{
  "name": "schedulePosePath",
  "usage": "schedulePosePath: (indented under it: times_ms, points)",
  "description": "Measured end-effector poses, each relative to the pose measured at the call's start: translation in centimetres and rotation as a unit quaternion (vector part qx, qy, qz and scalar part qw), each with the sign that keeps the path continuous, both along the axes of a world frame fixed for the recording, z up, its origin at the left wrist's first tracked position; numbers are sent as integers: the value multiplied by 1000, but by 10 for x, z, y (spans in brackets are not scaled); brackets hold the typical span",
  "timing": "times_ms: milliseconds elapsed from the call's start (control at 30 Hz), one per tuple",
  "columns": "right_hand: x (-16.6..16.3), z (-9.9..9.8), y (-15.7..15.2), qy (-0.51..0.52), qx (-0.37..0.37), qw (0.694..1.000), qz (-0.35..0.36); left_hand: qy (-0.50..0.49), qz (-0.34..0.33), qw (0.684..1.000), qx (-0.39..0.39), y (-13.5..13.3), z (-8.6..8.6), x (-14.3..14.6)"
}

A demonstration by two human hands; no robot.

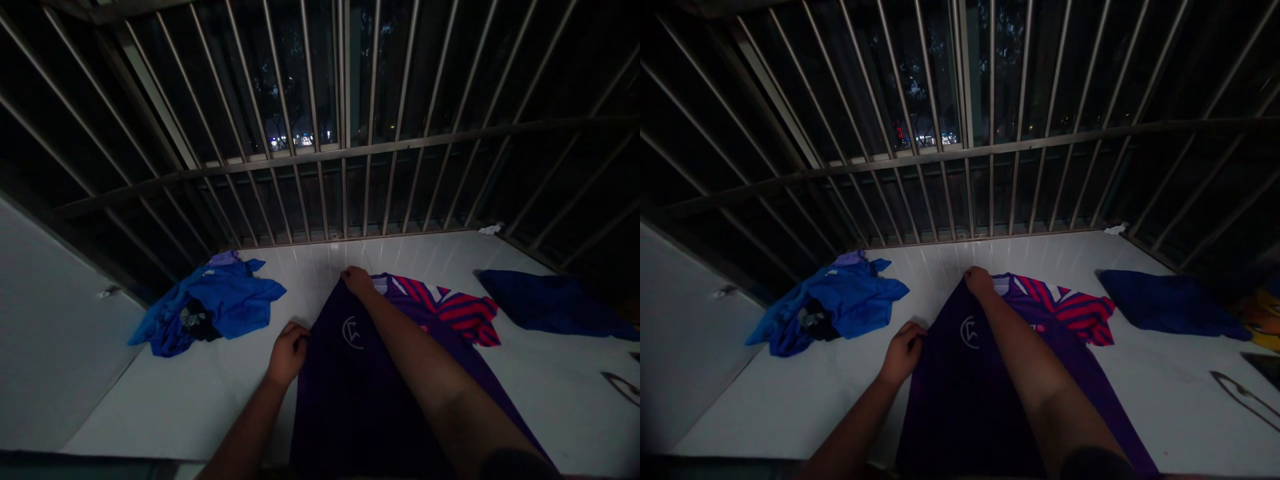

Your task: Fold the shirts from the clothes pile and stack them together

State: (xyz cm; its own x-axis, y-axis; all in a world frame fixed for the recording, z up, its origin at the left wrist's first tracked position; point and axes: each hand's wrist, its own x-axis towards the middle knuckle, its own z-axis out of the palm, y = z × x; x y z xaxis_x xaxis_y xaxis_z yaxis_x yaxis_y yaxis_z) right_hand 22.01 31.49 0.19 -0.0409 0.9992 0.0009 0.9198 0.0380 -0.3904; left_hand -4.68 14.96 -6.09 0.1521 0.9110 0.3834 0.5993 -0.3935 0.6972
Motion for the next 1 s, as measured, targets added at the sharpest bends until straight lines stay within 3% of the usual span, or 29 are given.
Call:
schedulePosePath:
  times_ms: [200,333,467,533,633,733,800,933,1000]
  points:
    - [-7,-4,1,-8,30,999,26,5,43,999,5,3,-1,1]
    - [-12,11,-32,-14,64,995,70,20,63,998,17,4,-2,1]
    - [-24,15,-118,-8,52,973,223,28,80,996,32,5,-3,1]
    - [-28,1,-172,-7,42,950,308,30,78,996,36,6,-4,2]
    - [-22,-29,-244,-13,41,936,350,38,78,996,35,7,-5,2]
    - [-4,-51,-287,-1,40,949,311,49,86,994,36,8,-6,1]
    - [10,-53,-298,4,43,965,260,56,85,994,34,9,-6,0]
    - [24,-37,-290,-26,35,995,92,77,80,994,19,8,-4,0]
    - [22,-27,-278,-31,21,998,48,89,83,992,19,7,-1,1]
